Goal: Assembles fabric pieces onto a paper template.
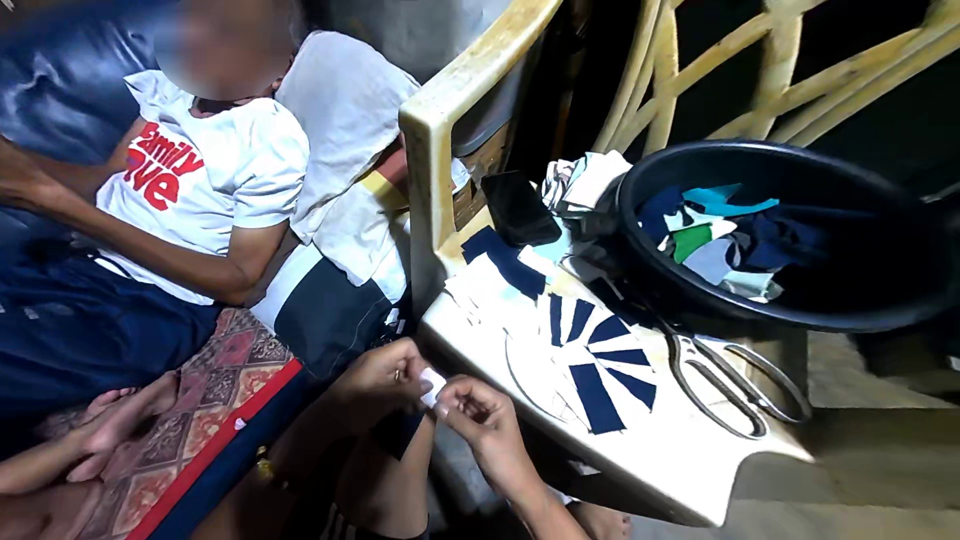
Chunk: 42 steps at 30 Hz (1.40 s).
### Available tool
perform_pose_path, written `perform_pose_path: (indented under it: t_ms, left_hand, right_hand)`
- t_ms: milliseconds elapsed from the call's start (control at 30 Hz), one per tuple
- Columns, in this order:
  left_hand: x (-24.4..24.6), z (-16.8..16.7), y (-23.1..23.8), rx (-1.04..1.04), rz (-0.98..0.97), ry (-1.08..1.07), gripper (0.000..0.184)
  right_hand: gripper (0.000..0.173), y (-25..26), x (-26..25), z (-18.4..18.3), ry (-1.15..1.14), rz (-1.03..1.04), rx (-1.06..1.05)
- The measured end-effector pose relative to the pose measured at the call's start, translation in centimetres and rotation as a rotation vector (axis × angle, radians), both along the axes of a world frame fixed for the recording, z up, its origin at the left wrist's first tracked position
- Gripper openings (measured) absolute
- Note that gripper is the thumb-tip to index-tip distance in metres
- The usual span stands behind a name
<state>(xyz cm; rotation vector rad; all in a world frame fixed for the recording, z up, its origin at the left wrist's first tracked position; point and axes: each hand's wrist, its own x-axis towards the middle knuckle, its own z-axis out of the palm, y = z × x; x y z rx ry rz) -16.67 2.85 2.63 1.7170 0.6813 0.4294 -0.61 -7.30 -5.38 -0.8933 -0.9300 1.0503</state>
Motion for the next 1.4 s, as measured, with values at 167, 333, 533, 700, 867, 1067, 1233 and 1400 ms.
perform_pose_path:
  t_ms: [167, 333, 533, 700, 867, 1067, 1233, 1400]
  left_hand:
    - [-2.4, -0.7, 0.1, -0.081, 0.079, -0.089, 0.018]
    - [-3.8, -1.7, -0.2, 0.14, 0.211, 0.221, 0.01]
    - [-4.3, -3.9, -0.3, 0.366, 0.207, 0.272, 0.012]
    - [-3.7, -3.0, -0.7, 0.655, 0.052, 0.042, 0.016]
    - [-3.2, -1.9, -1.3, 0.488, 0.001, -0.083, 0.011]
    - [-4.1, -4.2, -1.2, 0.426, 0.176, 0.066, 0.009]
    - [-4.3, -4.4, -0.7, 0.457, 0.167, 0.264, 0.011]
    - [-4.4, -3.7, -0.3, 0.302, 0.197, 0.328, 0.012]
  right_hand:
    - [0.01, -0.3, -0.5, 0.7, -0.074, 0.087, 0.027]
    - [0.008, -0.4, -1.3, 0.2, -0.257, 0.027, -0.092]
    - [0.009, -0.2, -1.9, -0.7, -0.393, -0.086, -0.094]
    - [0.055, -0.1, -2.0, -0.3, -0.41, -0.143, 0.197]
    - [0.024, -0.6, -1.9, 1.5, -0.079, 0.015, 0.066]
    - [0.012, -0.3, -1.4, 0.3, -0.166, 0.039, -0.157]
    - [0.009, -0.3, -1.8, 0.0, -0.444, 0.002, -0.149]
    - [0.01, 0.2, -1.7, -1.5, -0.536, -0.02, -0.073]
